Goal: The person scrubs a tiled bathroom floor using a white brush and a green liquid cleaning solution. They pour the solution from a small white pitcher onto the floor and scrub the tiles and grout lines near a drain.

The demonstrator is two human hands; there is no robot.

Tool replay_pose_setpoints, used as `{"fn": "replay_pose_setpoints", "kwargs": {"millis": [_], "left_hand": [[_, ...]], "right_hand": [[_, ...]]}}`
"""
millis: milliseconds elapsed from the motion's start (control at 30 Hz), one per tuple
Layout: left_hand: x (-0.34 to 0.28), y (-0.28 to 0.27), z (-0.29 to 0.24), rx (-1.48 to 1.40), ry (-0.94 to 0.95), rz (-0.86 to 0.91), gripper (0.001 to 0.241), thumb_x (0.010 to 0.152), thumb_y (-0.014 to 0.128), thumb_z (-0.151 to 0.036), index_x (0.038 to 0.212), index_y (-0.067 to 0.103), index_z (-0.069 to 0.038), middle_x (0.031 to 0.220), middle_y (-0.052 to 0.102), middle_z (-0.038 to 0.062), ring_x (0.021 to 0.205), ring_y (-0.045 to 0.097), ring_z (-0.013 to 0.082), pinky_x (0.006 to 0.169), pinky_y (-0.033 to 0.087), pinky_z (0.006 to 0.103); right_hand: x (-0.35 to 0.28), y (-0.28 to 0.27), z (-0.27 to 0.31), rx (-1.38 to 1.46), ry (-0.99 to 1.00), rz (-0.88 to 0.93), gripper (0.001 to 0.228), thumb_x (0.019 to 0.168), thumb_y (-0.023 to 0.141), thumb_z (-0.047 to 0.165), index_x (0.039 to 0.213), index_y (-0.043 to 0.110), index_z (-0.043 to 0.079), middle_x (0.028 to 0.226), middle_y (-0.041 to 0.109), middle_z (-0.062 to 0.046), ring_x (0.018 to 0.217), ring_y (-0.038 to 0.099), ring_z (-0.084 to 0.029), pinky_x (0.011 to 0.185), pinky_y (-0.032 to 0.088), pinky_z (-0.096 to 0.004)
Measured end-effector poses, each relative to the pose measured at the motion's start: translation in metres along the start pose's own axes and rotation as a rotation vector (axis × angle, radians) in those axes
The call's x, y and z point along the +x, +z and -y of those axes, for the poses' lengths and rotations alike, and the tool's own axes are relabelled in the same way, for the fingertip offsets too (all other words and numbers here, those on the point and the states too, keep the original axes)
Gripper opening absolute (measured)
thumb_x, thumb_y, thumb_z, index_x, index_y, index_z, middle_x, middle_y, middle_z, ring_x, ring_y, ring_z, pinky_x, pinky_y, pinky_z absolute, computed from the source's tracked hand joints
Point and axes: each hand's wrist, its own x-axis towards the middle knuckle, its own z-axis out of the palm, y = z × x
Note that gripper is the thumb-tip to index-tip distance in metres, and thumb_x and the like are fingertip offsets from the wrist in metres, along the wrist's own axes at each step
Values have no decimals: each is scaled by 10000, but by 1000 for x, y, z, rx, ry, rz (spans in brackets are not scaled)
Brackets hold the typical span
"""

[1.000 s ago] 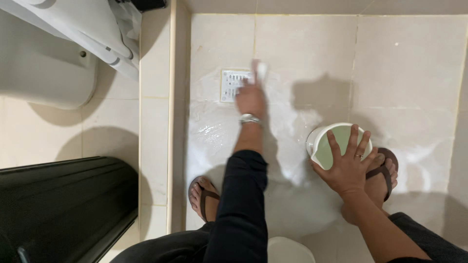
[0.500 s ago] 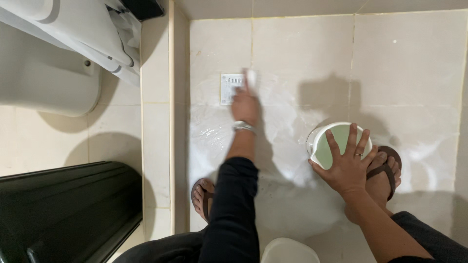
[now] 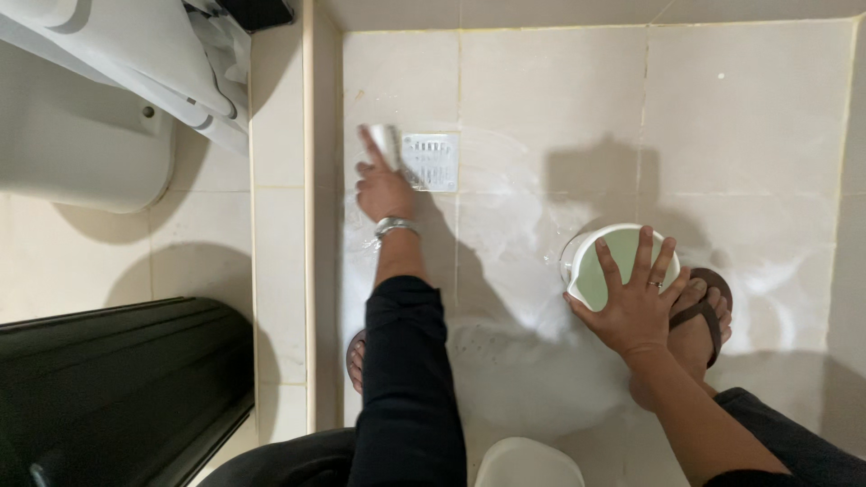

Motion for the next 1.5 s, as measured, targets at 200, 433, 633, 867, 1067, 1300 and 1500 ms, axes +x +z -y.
{"fn": "replay_pose_setpoints", "kwargs": {"millis": [200,433,633,867,1067,1300,1500], "left_hand": [[-19,30,-23,-8,49,32,1078,916,728,-228,1666,-45,-260,1078,613,65,840,734,246,679,629,372],[-106,42,-108,-121,568,-15,799,957,578,-119,1616,235,-411,1094,691,75,796,746,247,600,623,389],[-65,23,-85,50,517,-284,182,936,568,-261,893,699,-140,695,599,44,604,612,192,479,478,350],[-2,-8,8,-121,24,178,1035,992,686,-260,1637,-124,-276,1346,606,223,1009,719,333,793,625,438],[-66,-9,-55,-48,221,-63,795,929,656,-223,1605,238,-201,1171,646,189,864,735,286,644,630,403],[-150,36,-113,-147,626,121,804,1007,531,-87,1636,150,-414,1211,664,132,940,733,297,712,643,394],[-143,6,-86,92,165,-382,282,935,583,-275,1102,708,-85,693,509,-1,520,577,159,399,433,322]], "right_hand": [[1,-4,2,7,5,27,985,754,535,720,1632,242,382,1753,-9,-210,1581,-85,-505,1106,62,-843],[0,-4,2,-24,-9,20,1023,736,539,745,1638,237,366,1746,10,-238,1575,-70,-524,1084,99,-851],[0,-4,3,-68,-11,-21,1027,725,592,681,1642,255,364,1744,50,-243,1571,-2,-541,1067,174,-848],[0,-6,4,-38,34,38,992,738,573,709,1624,243,409,1760,-2,-202,1585,-71,-504,1107,107,-838],[2,-7,5,-19,14,45,1022,733,559,729,1637,212,399,1754,-27,-204,1580,-95,-501,1098,106,-831],[2,-5,7,-70,-18,-44,994,756,571,693,1643,255,374,1742,63,-241,1564,9,-543,1063,206,-860],[4,-13,9,-33,-11,-14,1018,749,577,717,1651,269,358,1747,39,-253,1554,29,-575,1032,202,-887]]}}
